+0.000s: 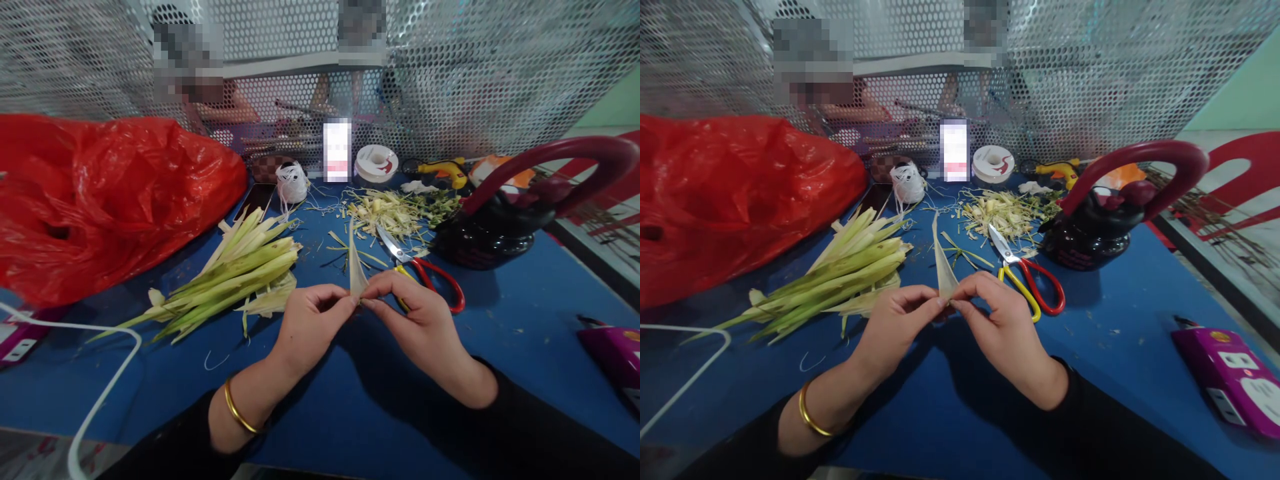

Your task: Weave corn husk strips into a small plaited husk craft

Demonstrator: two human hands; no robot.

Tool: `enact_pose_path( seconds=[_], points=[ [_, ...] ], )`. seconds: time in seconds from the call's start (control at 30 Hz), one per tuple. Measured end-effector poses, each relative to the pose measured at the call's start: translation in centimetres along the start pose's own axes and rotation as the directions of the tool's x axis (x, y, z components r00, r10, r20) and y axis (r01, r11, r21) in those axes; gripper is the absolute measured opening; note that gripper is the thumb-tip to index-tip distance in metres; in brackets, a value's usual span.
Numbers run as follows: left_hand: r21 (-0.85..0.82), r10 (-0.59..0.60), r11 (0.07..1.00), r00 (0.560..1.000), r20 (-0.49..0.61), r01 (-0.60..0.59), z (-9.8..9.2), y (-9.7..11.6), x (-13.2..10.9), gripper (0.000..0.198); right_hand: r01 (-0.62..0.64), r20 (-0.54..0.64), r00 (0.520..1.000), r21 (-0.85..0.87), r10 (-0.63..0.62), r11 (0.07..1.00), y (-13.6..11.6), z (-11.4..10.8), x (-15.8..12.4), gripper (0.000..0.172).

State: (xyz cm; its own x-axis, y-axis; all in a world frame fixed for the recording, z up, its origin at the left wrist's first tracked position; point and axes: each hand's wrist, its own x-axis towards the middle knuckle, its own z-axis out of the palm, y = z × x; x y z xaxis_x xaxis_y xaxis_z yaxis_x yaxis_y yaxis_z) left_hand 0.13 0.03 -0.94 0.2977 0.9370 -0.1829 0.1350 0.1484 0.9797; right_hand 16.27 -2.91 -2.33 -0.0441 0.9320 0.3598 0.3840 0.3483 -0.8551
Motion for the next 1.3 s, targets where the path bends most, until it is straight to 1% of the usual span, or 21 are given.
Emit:
enact_pose_path(
  seconds=[0.07,0.17,0.3,0.33,0.4,0.47,0.5,0.63,0.7,0.8,0.87,0.93,1.0,1.17,1.23,1.3],
  points=[
    [0.064,0.036,0.997,0.999,-0.009,-0.036,0.0,-0.1,-0.1,0.017,-0.054,-0.023,0.998,0.03,0.055,0.998,0.0,0.1,0.0,0.008],
    [0.097,0.069,0.993,0.998,0.01,-0.069,0.1,-0.3,-0.1,0.015,-0.126,-0.049,0.991,0.055,0.128,0.991,-0.1,0.2,-0.1,0.006],
    [0.137,0.076,0.987,0.997,0.029,-0.079,0.2,-0.7,0.0,0.014,-0.174,-0.089,0.98,0.074,0.18,0.982,-0.1,0.4,0.0,0.003],
    [0.151,0.078,0.985,0.997,0.028,-0.081,0.2,-0.7,0.0,0.014,-0.181,-0.104,0.976,0.103,0.192,0.978,-0.1,0.5,0.0,0.005],
    [0.171,0.078,0.982,0.997,0.016,-0.08,0.2,-0.7,0.0,0.014,-0.203,-0.103,0.969,0.184,0.224,0.962,0.0,0.5,0.2,0.015],
    [0.169,0.071,0.983,0.997,-0.005,-0.069,0.3,-0.6,0.1,0.013,-0.239,-0.06,0.963,0.248,0.261,0.939,0.0,0.4,0.3,0.023],
    [0.159,0.065,0.985,0.998,-0.017,-0.061,0.3,-0.5,0.1,0.012,-0.261,-0.033,0.96,0.263,0.279,0.929,0.0,0.3,0.4,0.023],
    [0.094,0.034,0.995,0.997,-0.062,-0.028,0.2,-0.3,0.2,0.007,-0.343,0.06,0.938,0.313,0.342,0.886,-0.1,0.1,0.6,0.008],
    [-0.011,-0.013,1.0,0.998,-0.054,0.012,0.2,-0.4,0.2,0.009,-0.377,0.094,0.924,0.385,0.371,0.842,-0.2,0.1,0.6,0.006],
    [-0.242,-0.119,0.963,0.993,0.005,0.116,0.3,-0.6,0.3,0.021,-0.406,0.08,0.902,0.489,0.425,0.772,-0.2,0.3,0.6,0.009],
    [-0.326,-0.166,0.931,0.986,0.027,0.166,0.5,-0.8,0.2,0.025,-0.419,0.044,0.883,0.525,0.468,0.741,-0.1,0.5,0.5,0.012],
    [-0.347,-0.182,0.92,0.983,0.026,0.18,0.7,-1.0,0.2,0.022,-0.43,0.026,0.866,0.549,0.499,0.717,0.0,0.7,0.4,0.014],
    [-0.349,-0.181,0.921,0.983,0.014,0.174,0.8,-1.2,0.2,0.021,-0.442,0.045,0.86,0.564,0.509,0.697,0.0,0.8,0.3,0.016],
    [-0.371,-0.189,0.914,0.981,-0.034,0.164,0.8,-1.3,0.3,0.017,-0.454,0.127,0.87,0.581,0.476,0.676,-0.1,0.9,0.3,0.013],
    [-0.38,-0.194,0.91,0.98,-0.045,0.163,0.8,-1.3,0.4,0.017,-0.457,0.142,0.873,0.573,0.466,0.68,-0.1,0.9,0.4,0.012],
    [-0.393,-0.204,0.904,0.978,-0.049,0.169,0.8,-1.3,0.4,0.018,-0.46,0.133,0.87,0.565,0.474,0.685,0.0,0.9,0.4,0.013]
  ],
)
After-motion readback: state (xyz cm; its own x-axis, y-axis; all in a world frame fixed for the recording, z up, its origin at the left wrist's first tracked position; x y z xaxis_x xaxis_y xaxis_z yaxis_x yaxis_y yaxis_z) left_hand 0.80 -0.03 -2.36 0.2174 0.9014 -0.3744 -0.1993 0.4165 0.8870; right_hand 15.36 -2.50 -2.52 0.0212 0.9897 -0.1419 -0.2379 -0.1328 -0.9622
